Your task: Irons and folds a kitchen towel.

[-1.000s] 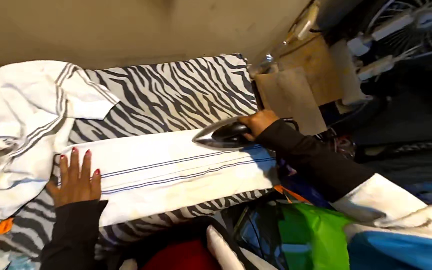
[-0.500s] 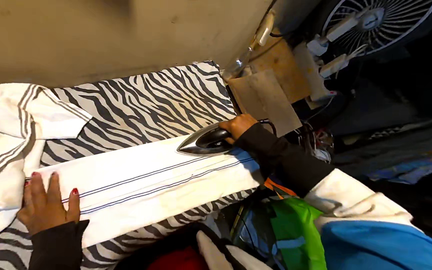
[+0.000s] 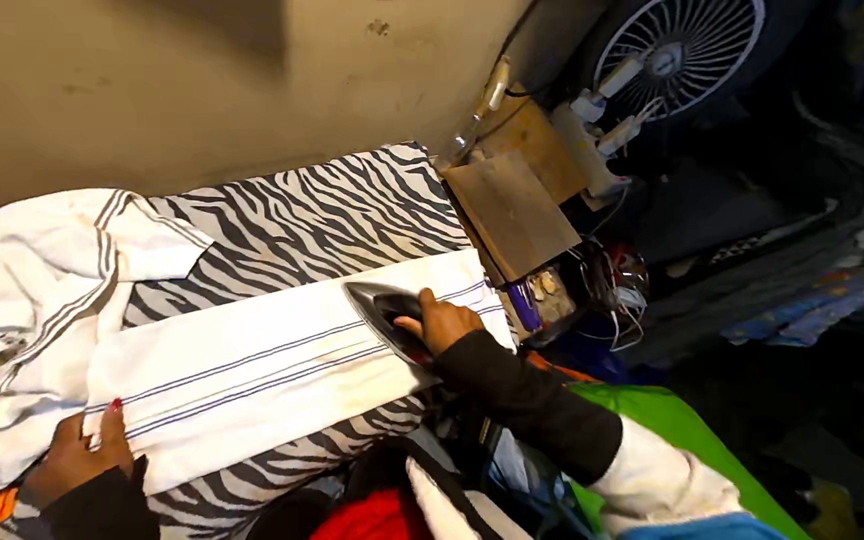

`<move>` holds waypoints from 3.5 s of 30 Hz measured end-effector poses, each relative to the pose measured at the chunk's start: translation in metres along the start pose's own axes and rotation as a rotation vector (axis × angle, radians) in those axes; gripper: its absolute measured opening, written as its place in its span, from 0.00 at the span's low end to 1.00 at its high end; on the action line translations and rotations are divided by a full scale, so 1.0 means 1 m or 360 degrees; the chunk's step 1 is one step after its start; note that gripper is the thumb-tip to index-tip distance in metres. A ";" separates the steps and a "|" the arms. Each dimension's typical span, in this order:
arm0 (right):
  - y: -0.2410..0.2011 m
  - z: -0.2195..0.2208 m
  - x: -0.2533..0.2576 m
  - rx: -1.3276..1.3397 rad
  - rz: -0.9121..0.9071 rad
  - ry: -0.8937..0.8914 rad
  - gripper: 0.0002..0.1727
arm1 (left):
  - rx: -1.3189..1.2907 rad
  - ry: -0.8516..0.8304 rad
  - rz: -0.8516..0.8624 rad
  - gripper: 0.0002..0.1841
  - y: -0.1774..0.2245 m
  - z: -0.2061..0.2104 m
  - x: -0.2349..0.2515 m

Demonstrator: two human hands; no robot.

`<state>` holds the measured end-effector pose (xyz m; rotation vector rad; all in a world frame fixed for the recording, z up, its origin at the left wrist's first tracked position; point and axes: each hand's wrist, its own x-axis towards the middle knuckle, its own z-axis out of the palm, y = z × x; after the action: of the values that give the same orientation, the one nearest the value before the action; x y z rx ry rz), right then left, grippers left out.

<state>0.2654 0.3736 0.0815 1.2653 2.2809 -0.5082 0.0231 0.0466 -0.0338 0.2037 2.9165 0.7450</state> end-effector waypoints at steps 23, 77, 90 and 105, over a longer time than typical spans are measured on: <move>0.068 0.018 -0.003 0.0201 0.0714 0.0293 0.30 | -0.0165 -0.0014 0.0191 0.22 -0.040 -0.002 0.000; -0.238 0.138 -0.062 -0.0372 -0.1196 0.0581 0.08 | -0.0241 0.0665 0.0442 0.18 -0.108 -0.078 -0.092; -0.275 0.128 -0.070 -0.0147 -0.1179 0.0101 0.15 | -0.0218 0.0569 0.0655 0.20 -0.088 -0.081 -0.096; 0.138 0.032 -0.061 -0.0084 0.0357 0.0062 0.27 | -0.0308 -0.0202 0.1533 0.21 0.081 0.003 -0.100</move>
<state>0.4193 0.3841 0.0779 1.4927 2.1331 -0.3437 0.1295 0.1023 0.0114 1.6099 2.4758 1.0358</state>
